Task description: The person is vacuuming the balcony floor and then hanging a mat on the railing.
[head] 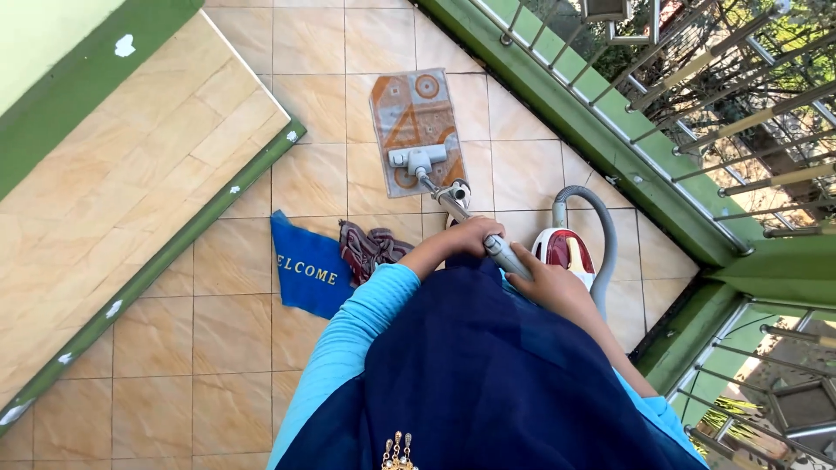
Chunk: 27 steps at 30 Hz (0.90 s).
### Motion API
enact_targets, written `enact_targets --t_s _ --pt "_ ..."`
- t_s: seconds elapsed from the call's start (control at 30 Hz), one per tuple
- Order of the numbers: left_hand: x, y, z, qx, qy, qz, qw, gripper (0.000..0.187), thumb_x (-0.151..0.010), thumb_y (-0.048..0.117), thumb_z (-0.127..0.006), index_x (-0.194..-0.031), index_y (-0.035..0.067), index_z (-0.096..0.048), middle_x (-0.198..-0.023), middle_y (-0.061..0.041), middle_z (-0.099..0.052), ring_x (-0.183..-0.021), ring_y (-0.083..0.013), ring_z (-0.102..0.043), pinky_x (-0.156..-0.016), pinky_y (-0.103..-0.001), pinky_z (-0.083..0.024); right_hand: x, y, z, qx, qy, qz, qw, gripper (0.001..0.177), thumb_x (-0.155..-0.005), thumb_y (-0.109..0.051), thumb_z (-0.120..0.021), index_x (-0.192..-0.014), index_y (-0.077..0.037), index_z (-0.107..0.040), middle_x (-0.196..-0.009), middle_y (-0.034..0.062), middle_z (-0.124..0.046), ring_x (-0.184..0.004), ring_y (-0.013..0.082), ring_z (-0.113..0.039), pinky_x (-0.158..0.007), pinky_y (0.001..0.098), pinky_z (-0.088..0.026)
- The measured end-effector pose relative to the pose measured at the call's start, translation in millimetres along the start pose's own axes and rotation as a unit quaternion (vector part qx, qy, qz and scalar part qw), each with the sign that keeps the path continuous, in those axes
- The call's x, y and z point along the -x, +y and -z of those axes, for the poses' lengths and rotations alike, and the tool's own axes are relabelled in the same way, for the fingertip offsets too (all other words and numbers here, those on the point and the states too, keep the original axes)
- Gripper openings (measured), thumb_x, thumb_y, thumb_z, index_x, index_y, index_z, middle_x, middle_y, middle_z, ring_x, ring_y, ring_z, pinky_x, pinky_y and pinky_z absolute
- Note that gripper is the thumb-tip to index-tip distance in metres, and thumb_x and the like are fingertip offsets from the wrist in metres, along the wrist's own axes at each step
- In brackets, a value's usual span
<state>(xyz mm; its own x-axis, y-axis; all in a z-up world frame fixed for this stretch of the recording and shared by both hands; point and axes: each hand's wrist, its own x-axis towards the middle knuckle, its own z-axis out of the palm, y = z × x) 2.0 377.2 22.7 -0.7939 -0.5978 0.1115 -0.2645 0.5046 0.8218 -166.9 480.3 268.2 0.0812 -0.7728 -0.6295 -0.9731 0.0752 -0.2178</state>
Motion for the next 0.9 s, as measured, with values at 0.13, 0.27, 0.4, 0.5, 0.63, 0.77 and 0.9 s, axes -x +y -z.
enact_targets --t_s 0.13,0.27,0.4,0.5,0.63,0.77,0.9 --pt "-5 -12 22 0.019 -0.002 -0.005 1.0 0.037 -0.064 0.017 -0.078 -0.099 0.015 -0.065 -0.099 -0.006 -0.069 -0.103 -0.0326 -0.064 -0.092 -0.043 -0.047 -21 -10 13 -0.004 -0.027 -0.016 1.0 0.073 -0.09 -0.055 -0.058 -0.157 -0.04 -0.035 -0.099 0.0227 -0.075 -0.096 0.0391 -0.074 -0.087 0.0483 -0.056" --pt "-24 -37 54 0.049 0.005 -0.012 0.999 0.042 -0.065 0.018 -0.078 -0.105 0.016 -0.065 -0.102 -0.005 -0.069 -0.105 -0.032 -0.063 -0.095 -0.044 -0.045 -64 -13 39 0.001 -0.044 -0.013 0.999 0.073 -0.089 -0.057 -0.058 -0.157 -0.042 -0.034 -0.099 0.0221 -0.075 -0.096 0.0378 -0.075 -0.086 0.048 -0.057" --pt "-52 -57 102 0.066 0.027 0.0 0.997 0.044 -0.064 0.022 -0.081 -0.105 0.017 -0.066 -0.101 -0.003 -0.069 -0.106 -0.0301 -0.063 -0.097 -0.043 -0.043 -115 -24 84 0.013 -0.055 -0.01 0.998 0.074 -0.088 -0.056 -0.059 -0.156 -0.044 -0.034 -0.096 0.0211 -0.075 -0.092 0.0373 -0.075 -0.083 0.0486 -0.057" --pt "-69 -85 129 0.042 0.062 0.017 0.997 0.042 -0.064 0.02 -0.08 -0.103 0.018 -0.066 -0.101 -0.001 -0.069 -0.107 -0.0284 -0.063 -0.097 -0.042 -0.043 -155 -36 119 0.017 -0.049 0.015 0.999 0.074 -0.087 -0.054 -0.061 -0.156 -0.042 -0.035 -0.089 0.0207 -0.075 -0.084 0.0378 -0.075 -0.077 0.0494 -0.058" --pt "-99 -124 179 0.027 0.091 0.038 0.995 0.042 -0.062 0.019 -0.079 -0.101 0.018 -0.066 -0.1 -0.002 -0.069 -0.107 -0.0282 -0.063 -0.096 -0.043 -0.042 -234 -43 146 0.019 -0.043 0.036 0.998 0.076 -0.085 -0.055 -0.063 -0.155 -0.041 -0.037 -0.085 0.0206 -0.075 -0.08 0.0389 -0.074 -0.075 0.0497 -0.058" --pt "-118 -168 217 -0.025 0.081 0.118 0.989 0.041 -0.061 0.011 -0.074 -0.101 0.018 -0.066 -0.103 -0.002 -0.068 -0.113 -0.0279 -0.061 -0.102 -0.046 -0.04 -313 -42 154 -0.013 -0.013 0.103 0.995 0.076 -0.083 -0.056 -0.067 -0.152 -0.038 -0.043 -0.084 0.0212 -0.074 -0.079 0.0404 -0.073 -0.074 0.0502 -0.057" --pt "-124 -233 256 -0.063 0.121 0.196 0.971 0.041 -0.064 0.008 -0.074 -0.102 0.019 -0.066 -0.112 -0.003 -0.066 -0.119 -0.0282 -0.057 -0.105 -0.054 -0.035 -398 -69 160 -0.015 0.01 0.187 0.982 0.074 -0.085 -0.055 -0.068 -0.152 -0.035 -0.044 -0.086 0.0215 -0.074 -0.08 0.0414 -0.073 -0.073 0.0513 -0.056"
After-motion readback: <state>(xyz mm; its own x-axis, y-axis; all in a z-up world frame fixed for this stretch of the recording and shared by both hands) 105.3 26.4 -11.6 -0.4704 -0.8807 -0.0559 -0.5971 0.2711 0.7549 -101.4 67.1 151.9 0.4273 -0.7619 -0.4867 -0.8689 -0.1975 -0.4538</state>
